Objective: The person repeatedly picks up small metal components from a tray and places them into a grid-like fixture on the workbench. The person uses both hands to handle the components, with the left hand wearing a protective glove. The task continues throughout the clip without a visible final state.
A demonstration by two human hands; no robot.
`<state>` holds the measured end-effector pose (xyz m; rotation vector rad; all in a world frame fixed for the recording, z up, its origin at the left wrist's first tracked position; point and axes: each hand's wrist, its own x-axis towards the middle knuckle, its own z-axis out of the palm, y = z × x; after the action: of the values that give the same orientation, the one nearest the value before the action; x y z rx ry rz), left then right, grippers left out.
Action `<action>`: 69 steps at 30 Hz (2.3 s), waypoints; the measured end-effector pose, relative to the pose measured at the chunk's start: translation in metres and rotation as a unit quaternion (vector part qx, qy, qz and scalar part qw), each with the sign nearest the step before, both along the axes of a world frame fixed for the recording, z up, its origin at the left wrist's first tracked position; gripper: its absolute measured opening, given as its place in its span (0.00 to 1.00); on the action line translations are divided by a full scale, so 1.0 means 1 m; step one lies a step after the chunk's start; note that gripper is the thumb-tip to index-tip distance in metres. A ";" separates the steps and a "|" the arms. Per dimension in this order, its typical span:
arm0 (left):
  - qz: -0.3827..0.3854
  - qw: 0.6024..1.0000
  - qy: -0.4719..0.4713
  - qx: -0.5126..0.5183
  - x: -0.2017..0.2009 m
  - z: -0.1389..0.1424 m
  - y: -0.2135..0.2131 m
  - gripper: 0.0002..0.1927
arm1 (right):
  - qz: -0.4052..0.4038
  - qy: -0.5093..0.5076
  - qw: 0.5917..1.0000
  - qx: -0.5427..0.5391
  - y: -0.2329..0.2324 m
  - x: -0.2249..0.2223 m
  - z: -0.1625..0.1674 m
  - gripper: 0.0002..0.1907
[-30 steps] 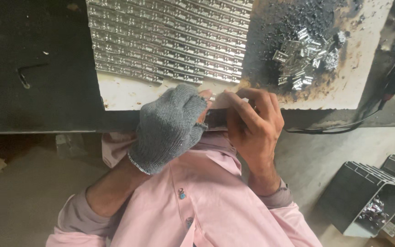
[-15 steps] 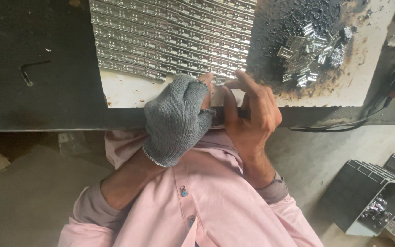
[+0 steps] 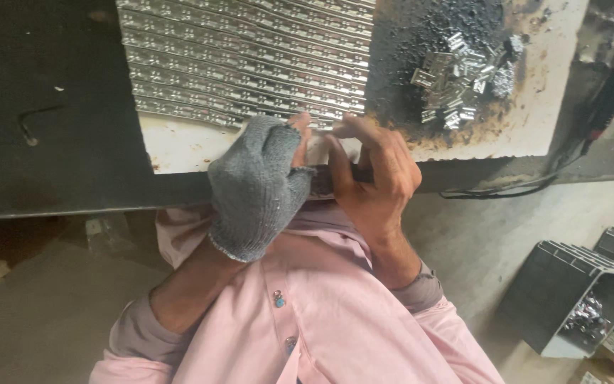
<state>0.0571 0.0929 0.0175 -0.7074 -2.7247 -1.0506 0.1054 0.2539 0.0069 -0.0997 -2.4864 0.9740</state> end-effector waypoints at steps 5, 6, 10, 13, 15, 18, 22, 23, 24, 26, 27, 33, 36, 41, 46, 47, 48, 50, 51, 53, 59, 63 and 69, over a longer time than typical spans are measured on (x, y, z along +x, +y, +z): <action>-0.029 0.999 -0.016 0.009 0.002 0.015 -0.003 0.12 | -0.155 -0.007 0.988 0.004 0.040 0.012 0.014 0.11; -0.057 0.998 -0.010 0.004 0.001 0.019 0.000 0.14 | -0.152 -0.026 0.987 0.050 0.050 0.013 0.015 0.11; -0.144 0.988 0.055 -0.028 -0.004 0.030 0.038 0.11 | -0.145 -0.084 0.975 0.143 0.072 0.014 0.010 0.10; -0.121 0.990 0.070 -0.025 -0.025 0.016 0.092 0.07 | -0.124 -0.084 0.985 0.083 0.077 0.017 0.009 0.10; -0.104 0.991 0.073 -0.029 -0.044 0.003 0.116 0.06 | -0.105 -0.066 0.992 0.015 0.080 0.018 0.009 0.10; -0.113 0.991 0.069 -0.036 -0.057 -0.006 0.126 0.06 | -0.092 -0.043 0.989 -0.112 0.081 0.022 0.007 0.09; -0.146 0.988 0.002 0.045 -0.055 0.007 0.105 0.08 | -0.137 -0.050 0.968 -0.204 0.081 0.026 0.005 0.10; -0.160 0.984 -0.022 0.075 -0.052 0.010 0.097 0.10 | -0.156 -0.059 0.965 -0.201 0.079 0.026 0.004 0.11; -0.170 0.981 -0.025 0.093 -0.047 0.013 0.086 0.12 | -0.129 -0.048 0.978 -0.155 0.078 0.025 0.004 0.11; -0.194 0.972 -0.032 0.129 -0.037 0.016 0.069 0.16 | -0.078 -0.025 0.995 -0.060 0.074 0.023 0.006 0.11; -0.187 0.976 -0.028 0.109 -0.035 0.014 0.065 0.15 | -0.067 -0.026 0.996 -0.044 0.070 0.022 0.007 0.10; -0.170 0.985 0.004 0.017 -0.010 0.018 0.040 0.18 | -0.018 -0.013 1.000 -0.010 0.055 0.020 0.015 0.11; -0.172 0.985 0.018 -0.006 -0.001 0.018 0.015 0.20 | -0.015 -0.023 0.999 0.039 0.049 0.022 0.017 0.14; -0.171 0.985 -0.004 -0.003 0.003 0.006 0.000 0.23 | 0.029 -0.077 0.990 0.116 0.046 0.025 0.023 0.19; -0.165 0.985 -0.019 -0.041 -0.001 -0.002 0.009 0.17 | 0.023 -0.072 0.993 0.095 0.038 0.022 0.024 0.15; -0.161 0.985 -0.025 -0.051 -0.001 -0.003 0.011 0.16 | 0.020 -0.075 0.993 0.091 0.035 0.021 0.023 0.15; -0.147 0.988 -0.028 -0.044 0.000 -0.003 0.013 0.15 | 0.021 -0.074 0.993 0.085 0.032 0.019 0.022 0.16; -0.123 0.991 -0.032 -0.031 0.000 -0.006 0.017 0.15 | 0.021 -0.067 0.995 0.072 0.028 0.015 0.019 0.18; -0.113 0.993 -0.022 -0.026 0.001 -0.006 0.018 0.17 | 0.020 -0.062 0.996 0.061 0.025 0.013 0.018 0.18; -0.094 0.995 -0.004 -0.016 0.003 -0.008 0.019 0.22 | 0.017 -0.053 0.998 0.040 0.022 0.011 0.016 0.18; -0.071 0.997 -0.018 0.005 0.002 -0.006 0.020 0.21 | -0.025 -0.057 0.998 -0.001 0.018 0.005 0.012 0.22; -0.055 0.998 -0.009 -0.009 -0.001 0.002 0.022 0.13 | -0.033 -0.045 0.998 0.005 0.021 0.006 0.014 0.19; -0.129 0.991 0.008 0.023 -0.013 0.024 0.033 0.09 | -0.085 -0.096 0.985 0.115 0.050 0.007 0.020 0.14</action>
<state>0.0439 0.1255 0.0412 -1.0784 -2.6360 -1.1490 0.1119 0.3038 0.0272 -0.3407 -2.6930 0.6291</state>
